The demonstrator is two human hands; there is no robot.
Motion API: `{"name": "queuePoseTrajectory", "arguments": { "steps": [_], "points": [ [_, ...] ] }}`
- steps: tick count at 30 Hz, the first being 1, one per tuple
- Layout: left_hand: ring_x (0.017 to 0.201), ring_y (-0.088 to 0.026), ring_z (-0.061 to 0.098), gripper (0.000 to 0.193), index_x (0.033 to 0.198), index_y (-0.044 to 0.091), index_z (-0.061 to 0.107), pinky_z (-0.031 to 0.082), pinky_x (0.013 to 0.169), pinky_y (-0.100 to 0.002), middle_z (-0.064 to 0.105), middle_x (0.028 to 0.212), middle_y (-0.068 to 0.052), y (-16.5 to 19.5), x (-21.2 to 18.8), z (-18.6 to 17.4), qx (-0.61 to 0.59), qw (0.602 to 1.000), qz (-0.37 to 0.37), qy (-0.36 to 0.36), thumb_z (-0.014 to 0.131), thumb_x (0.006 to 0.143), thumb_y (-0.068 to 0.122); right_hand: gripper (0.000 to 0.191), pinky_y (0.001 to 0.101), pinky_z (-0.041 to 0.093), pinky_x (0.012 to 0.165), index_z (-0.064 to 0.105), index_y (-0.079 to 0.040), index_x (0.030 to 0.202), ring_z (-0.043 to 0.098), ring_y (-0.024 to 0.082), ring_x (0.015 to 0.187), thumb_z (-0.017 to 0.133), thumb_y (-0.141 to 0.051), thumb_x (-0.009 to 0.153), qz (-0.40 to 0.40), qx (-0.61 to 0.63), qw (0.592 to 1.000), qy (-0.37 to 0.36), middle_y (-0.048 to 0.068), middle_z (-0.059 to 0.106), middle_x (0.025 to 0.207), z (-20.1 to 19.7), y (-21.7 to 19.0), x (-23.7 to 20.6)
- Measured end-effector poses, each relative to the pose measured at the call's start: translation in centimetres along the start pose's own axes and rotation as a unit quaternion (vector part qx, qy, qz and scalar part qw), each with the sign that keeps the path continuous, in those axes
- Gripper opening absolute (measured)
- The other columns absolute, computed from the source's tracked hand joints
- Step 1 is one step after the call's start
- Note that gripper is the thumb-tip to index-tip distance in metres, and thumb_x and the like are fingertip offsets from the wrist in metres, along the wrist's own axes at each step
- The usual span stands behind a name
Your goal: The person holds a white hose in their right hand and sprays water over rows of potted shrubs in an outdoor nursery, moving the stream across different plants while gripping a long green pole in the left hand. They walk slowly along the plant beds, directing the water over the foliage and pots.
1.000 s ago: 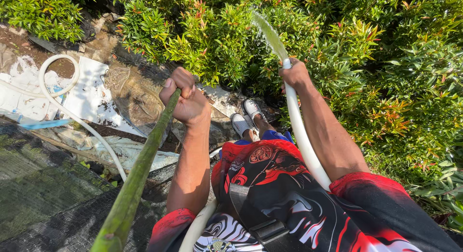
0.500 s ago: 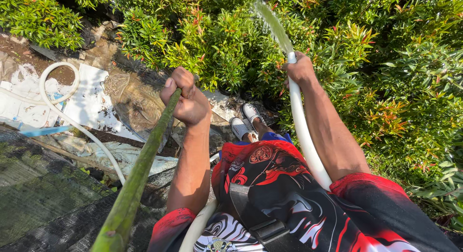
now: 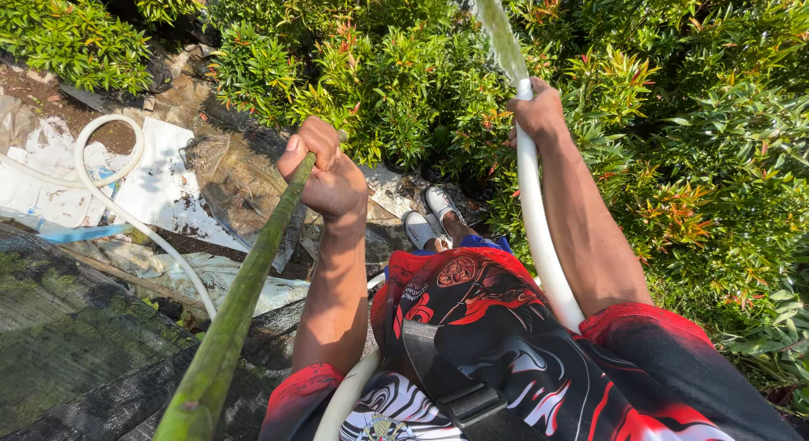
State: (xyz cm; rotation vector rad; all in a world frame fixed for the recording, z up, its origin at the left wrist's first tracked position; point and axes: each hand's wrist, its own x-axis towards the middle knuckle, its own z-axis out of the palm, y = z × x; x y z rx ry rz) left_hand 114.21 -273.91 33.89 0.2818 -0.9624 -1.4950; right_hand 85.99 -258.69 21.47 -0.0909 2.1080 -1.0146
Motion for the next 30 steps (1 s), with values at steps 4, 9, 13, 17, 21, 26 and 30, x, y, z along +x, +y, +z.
{"name": "queuePoseTrajectory", "arguments": {
  "steps": [4,9,13,17,21,26,30],
  "points": [
    [0.064,-0.016,0.031,0.041,0.062,0.014,0.029,0.027,0.065,-0.035,0.03,0.062,-0.002,-0.2,0.1,-0.2,0.004,1.0,-0.011,0.0,0.039,0.101,0.022,0.083,0.0401,0.055,0.038,0.029,-0.013,0.16,0.062,0.023,0.046,0.067,-0.004,0.086,0.006,0.014,1.0,0.004,0.014,0.066,0.076,0.0,-0.3,-0.4],
    [0.064,-0.017,0.03,0.04,0.063,0.013,0.028,0.027,0.066,-0.036,0.029,0.062,-0.002,-0.3,0.1,0.1,-0.005,1.0,-0.014,0.007,0.04,0.099,0.024,0.081,0.0416,0.053,0.038,0.032,-0.012,0.159,0.061,0.023,0.047,0.067,-0.005,0.086,-0.005,0.024,1.0,0.003,0.015,0.066,0.078,-0.1,-0.3,-0.3],
    [0.065,-0.016,0.029,0.04,0.064,0.013,0.028,0.026,0.066,-0.036,0.028,0.063,-0.002,-0.2,-0.1,0.5,0.011,1.0,-0.01,0.025,0.041,0.1,0.025,0.081,0.0411,0.054,0.039,0.033,-0.011,0.158,0.062,0.023,0.048,0.067,-0.005,0.086,-0.012,0.004,1.0,0.007,0.015,0.067,0.081,-0.1,-0.1,0.1],
    [0.064,-0.016,0.029,0.041,0.064,0.013,0.027,0.026,0.066,-0.036,0.027,0.063,-0.002,0.1,-0.1,0.7,0.019,1.0,0.002,0.02,0.04,0.1,0.026,0.079,0.04,0.056,0.04,0.034,-0.01,0.157,0.064,0.022,0.049,0.066,-0.004,0.085,-0.016,0.007,1.0,-0.002,0.015,0.068,0.085,0.0,0.2,0.4],
    [0.065,-0.016,0.029,0.042,0.065,0.013,0.026,0.026,0.066,-0.037,0.027,0.063,-0.002,0.3,-0.5,0.9,0.03,0.999,0.019,0.029,0.04,0.103,0.025,0.076,0.0386,0.056,0.042,0.038,-0.011,0.156,0.065,0.021,0.05,0.067,-0.006,0.086,-0.018,-0.021,1.0,-0.007,0.014,0.07,0.087,-0.1,0.0,0.4],
    [0.066,-0.017,0.029,0.042,0.065,0.013,0.027,0.026,0.068,-0.036,0.026,0.064,-0.003,0.5,-1.0,0.9,0.031,0.999,0.026,0.033,0.041,0.103,0.027,0.074,0.0385,0.055,0.041,0.037,-0.012,0.156,0.063,0.022,0.049,0.066,-0.009,0.088,-0.014,-0.043,0.999,-0.016,0.016,0.069,0.084,0.0,-0.6,0.1],
    [0.066,-0.015,0.029,0.042,0.065,0.013,0.029,0.026,0.068,-0.034,0.026,0.064,-0.001,0.8,-1.8,0.8,0.025,0.998,0.006,0.052,0.04,0.103,0.028,0.075,0.0384,0.053,0.04,0.037,-0.012,0.156,0.062,0.022,0.048,0.067,-0.008,0.087,-0.026,-0.047,0.998,-0.026,0.015,0.067,0.083,0.1,-0.8,0.2]
  ]
}}
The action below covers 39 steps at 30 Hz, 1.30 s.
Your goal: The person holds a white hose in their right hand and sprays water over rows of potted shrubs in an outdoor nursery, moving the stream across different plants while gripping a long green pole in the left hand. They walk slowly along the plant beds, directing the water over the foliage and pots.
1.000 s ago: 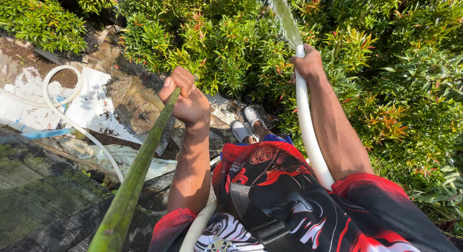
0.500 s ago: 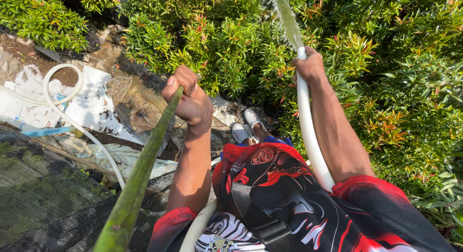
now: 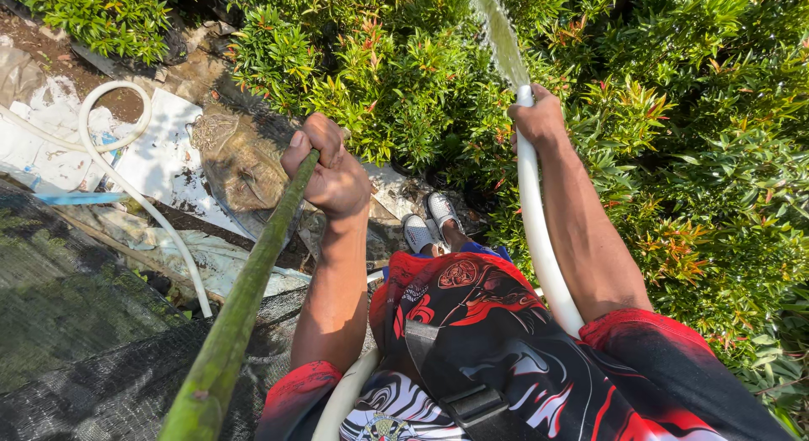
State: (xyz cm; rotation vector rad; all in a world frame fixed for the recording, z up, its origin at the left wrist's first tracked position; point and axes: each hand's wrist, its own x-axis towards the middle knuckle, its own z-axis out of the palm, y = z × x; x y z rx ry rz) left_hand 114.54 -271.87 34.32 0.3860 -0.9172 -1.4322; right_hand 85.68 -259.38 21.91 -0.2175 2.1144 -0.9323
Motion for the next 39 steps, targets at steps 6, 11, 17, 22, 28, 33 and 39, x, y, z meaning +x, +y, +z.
{"name": "queuePoseTrajectory", "arguments": {
  "steps": [6,11,17,22,28,33,39],
  "points": [
    [0.068,-0.017,0.032,0.04,0.064,0.012,0.031,0.028,0.069,-0.036,0.03,0.065,-0.004,0.3,-0.7,-0.3,0.009,1.0,0.025,-0.004,0.04,0.101,0.025,0.072,0.0393,0.052,0.039,0.039,-0.007,0.153,0.062,0.024,0.047,0.068,-0.008,0.087,-0.025,-0.003,1.0,-0.014,0.015,0.066,0.082,0.1,0.0,1.3],
    [0.063,-0.014,0.03,0.043,0.062,0.014,0.031,0.024,0.061,-0.033,0.03,0.063,-0.002,0.1,-1.3,-0.4,-0.012,0.999,0.03,0.018,0.041,0.103,0.023,0.07,0.0366,0.054,0.04,0.043,-0.005,0.153,0.064,0.021,0.049,0.067,-0.006,0.087,-0.075,-0.015,0.996,-0.036,0.014,0.068,0.086,-0.2,-0.4,2.2],
    [0.064,-0.015,0.031,0.041,0.063,0.013,0.031,0.024,0.061,-0.033,0.029,0.064,-0.002,0.0,-1.9,-0.1,-0.027,0.998,0.013,0.046,0.041,0.101,0.024,0.079,0.0373,0.052,0.038,0.032,-0.008,0.158,0.063,0.021,0.048,0.066,-0.006,0.087,-0.051,-0.015,0.998,-0.036,0.016,0.07,0.088,-0.6,-1.3,2.1],
    [0.066,-0.015,0.031,0.041,0.065,0.012,0.03,0.026,0.065,-0.034,0.028,0.064,-0.001,0.3,-1.9,0.5,0.01,0.999,0.042,0.024,0.04,0.103,0.025,0.079,0.0361,0.053,0.038,0.032,-0.01,0.158,0.062,0.02,0.048,0.067,-0.006,0.087,-0.042,-0.005,0.999,-0.034,0.016,0.069,0.089,-0.6,-1.6,1.8],
    [0.066,-0.016,0.032,0.042,0.064,0.012,0.031,0.028,0.068,-0.036,0.029,0.063,-0.002,-0.4,-1.8,0.7,0.032,0.997,0.064,0.007,0.039,0.104,0.025,0.077,0.036,0.053,0.038,0.034,-0.009,0.157,0.062,0.02,0.048,0.067,-0.007,0.087,-0.048,-0.002,0.999,-0.026,0.016,0.068,0.09,-1.0,-0.9,2.2],
    [0.065,-0.016,0.032,0.039,0.065,0.013,0.031,0.027,0.066,-0.036,0.03,0.064,-0.002,-1.4,-1.7,0.0,0.0,0.999,0.04,0.03,0.041,0.101,0.025,0.077,0.0366,0.052,0.038,0.036,-0.006,0.156,0.062,0.021,0.048,0.066,-0.004,0.085,-0.059,0.019,0.998,-0.021,0.015,0.068,0.091,-1.1,-0.6,2.6],
    [0.064,-0.014,0.03,0.04,0.064,0.015,0.031,0.024,0.06,-0.032,0.029,0.064,-0.001,-2.1,-1.1,-0.3,-0.036,0.998,0.02,0.041,0.043,0.101,0.024,0.079,0.0374,0.051,0.037,0.031,-0.007,0.157,0.062,0.021,0.047,0.066,-0.005,0.086,-0.066,0.009,0.997,-0.024,0.016,0.069,0.086,-0.9,-1.2,3.0]
  ]
}}
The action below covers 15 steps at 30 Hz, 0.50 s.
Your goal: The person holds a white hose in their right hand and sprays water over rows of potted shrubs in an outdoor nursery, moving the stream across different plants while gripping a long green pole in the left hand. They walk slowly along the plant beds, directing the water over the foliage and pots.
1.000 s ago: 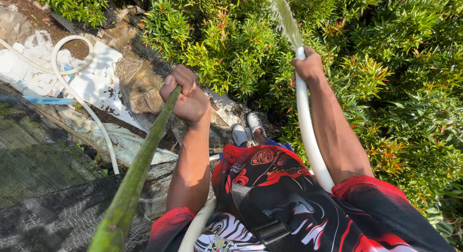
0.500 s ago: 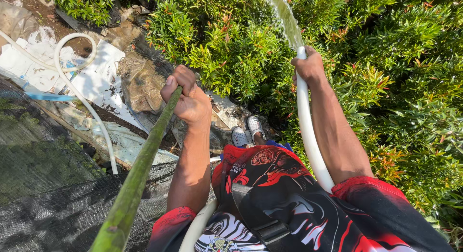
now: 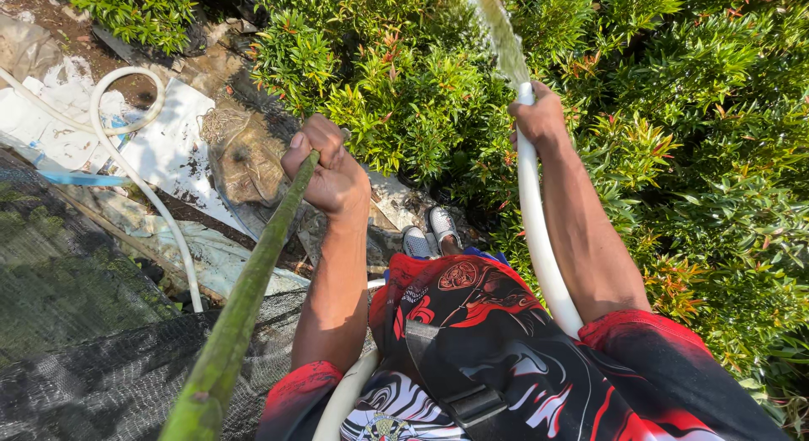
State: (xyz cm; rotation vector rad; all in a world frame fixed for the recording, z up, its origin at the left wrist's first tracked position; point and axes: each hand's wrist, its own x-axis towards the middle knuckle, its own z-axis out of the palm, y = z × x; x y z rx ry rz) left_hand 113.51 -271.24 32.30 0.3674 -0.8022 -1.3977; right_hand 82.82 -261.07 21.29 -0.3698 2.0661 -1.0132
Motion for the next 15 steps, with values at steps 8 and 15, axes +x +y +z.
{"name": "queuePoseTrajectory", "arguments": {
  "steps": [8,15],
  "points": [
    [0.064,-0.015,0.031,0.041,0.063,0.013,0.031,0.026,0.063,-0.034,0.032,0.063,-0.002,0.5,0.6,0.7,0.035,0.999,0.024,0.001,0.042,0.101,0.023,0.076,0.0355,0.054,0.038,0.035,-0.009,0.156,0.063,0.02,0.047,0.065,-0.004,0.086,0.013,-0.023,1.0,-0.009,0.015,0.068,0.089,0.6,-1.6,0.8],
    [0.067,-0.016,0.032,0.042,0.062,0.014,0.028,0.028,0.067,-0.035,0.031,0.064,-0.003,0.0,0.6,0.1,0.036,0.998,0.055,0.007,0.041,0.101,0.023,0.077,0.0354,0.053,0.038,0.031,-0.009,0.158,0.061,0.02,0.048,0.064,-0.006,0.089,0.014,-0.038,0.999,-0.019,0.017,0.068,0.089,1.0,-2.2,1.2]
  ]
}}
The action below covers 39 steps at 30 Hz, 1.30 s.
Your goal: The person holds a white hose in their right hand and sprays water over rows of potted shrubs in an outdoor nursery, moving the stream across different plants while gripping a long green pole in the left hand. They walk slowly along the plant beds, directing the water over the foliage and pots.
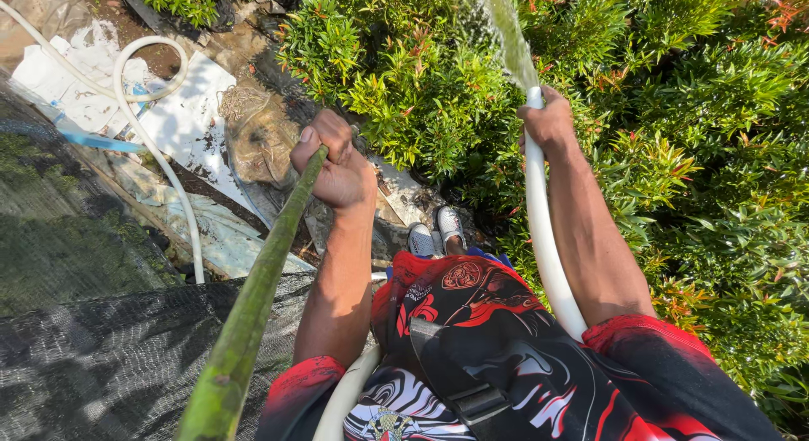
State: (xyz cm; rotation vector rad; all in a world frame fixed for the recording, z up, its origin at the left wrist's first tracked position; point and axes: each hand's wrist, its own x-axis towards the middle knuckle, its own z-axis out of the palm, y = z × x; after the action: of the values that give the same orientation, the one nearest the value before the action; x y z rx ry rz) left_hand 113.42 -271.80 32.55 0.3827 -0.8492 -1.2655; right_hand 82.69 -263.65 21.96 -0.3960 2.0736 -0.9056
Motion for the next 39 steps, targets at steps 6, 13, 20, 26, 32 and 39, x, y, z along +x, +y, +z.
{"name": "queuePoseTrajectory", "arguments": {
  "steps": [6,13,20,26,32,39],
  "points": [
    [0.064,-0.014,0.03,0.04,0.065,0.013,0.029,0.026,0.067,-0.035,0.028,0.063,-0.001,0.6,-0.2,-0.2,-0.01,1.0,-0.019,0.019,0.038,0.103,0.023,0.075,0.0357,0.051,0.038,0.036,-0.006,0.157,0.061,0.02,0.048,0.065,-0.004,0.088,-0.021,0.005,1.0,-0.02,0.018,0.067,0.089,0.3,-0.2,0.5],
    [0.067,-0.016,0.03,0.04,0.066,0.013,0.028,0.026,0.069,-0.036,0.027,0.064,-0.001,1.3,-0.2,0.8,0.031,0.999,0.033,-0.008,0.037,0.104,0.022,0.077,0.0369,0.052,0.037,0.034,-0.009,0.157,0.062,0.021,0.047,0.065,-0.004,0.087,-0.023,0.016,0.999,-0.02,0.017,0.067,0.091,0.1,-0.8,0.7],
    [0.068,-0.016,0.031,0.04,0.065,0.012,0.029,0.026,0.069,-0.036,0.027,0.064,-0.002,1.2,-0.1,0.6,0.025,0.999,0.017,-0.013,0.038,0.103,0.023,0.077,0.0365,0.052,0.037,0.034,-0.011,0.158,0.062,0.021,0.047,0.064,-0.003,0.087,-0.028,0.011,0.999,-0.011,0.018,0.068,0.092,-0.1,-1.3,0.5],
    [0.069,-0.016,0.032,0.041,0.063,0.013,0.029,0.027,0.069,-0.035,0.028,0.063,-0.002,0.6,0.2,0.1,-0.002,1.0,-0.016,0.018,0.042,0.1,0.025,0.079,0.0346,0.053,0.037,0.032,-0.011,0.158,0.062,0.018,0.047,0.065,-0.003,0.087,-0.011,0.013,1.0,-0.009,0.017,0.069,0.095,0.1,-1.9,0.7],
    [0.07,-0.018,0.032,0.044,0.062,0.013,0.029,0.028,0.071,-0.036,0.029,0.063,-0.003,0.3,0.5,0.2,-0.004,1.0,0.017,0.022,0.044,0.101,0.026,0.077,0.0345,0.052,0.037,0.035,-0.01,0.159,0.06,0.018,0.047,0.065,-0.005,0.088,-0.022,0.006,0.999,-0.024,0.019,0.068,0.095,0.7,-2.2,1.2],
    [0.064,-0.014,0.029,0.043,0.061,0.013,0.029,0.023,0.059,-0.03,0.026,0.066,-0.001,0.8,0.2,0.4,-0.005,0.997,-0.025,0.074,0.042,0.1,0.026,0.08,0.0349,0.052,0.037,0.032,-0.01,0.159,0.061,0.019,0.047,0.066,-0.004,0.086,-0.029,-0.006,0.999,-0.036,0.018,0.069,0.095,1.3,-2.8,1.5]
  ]
}}
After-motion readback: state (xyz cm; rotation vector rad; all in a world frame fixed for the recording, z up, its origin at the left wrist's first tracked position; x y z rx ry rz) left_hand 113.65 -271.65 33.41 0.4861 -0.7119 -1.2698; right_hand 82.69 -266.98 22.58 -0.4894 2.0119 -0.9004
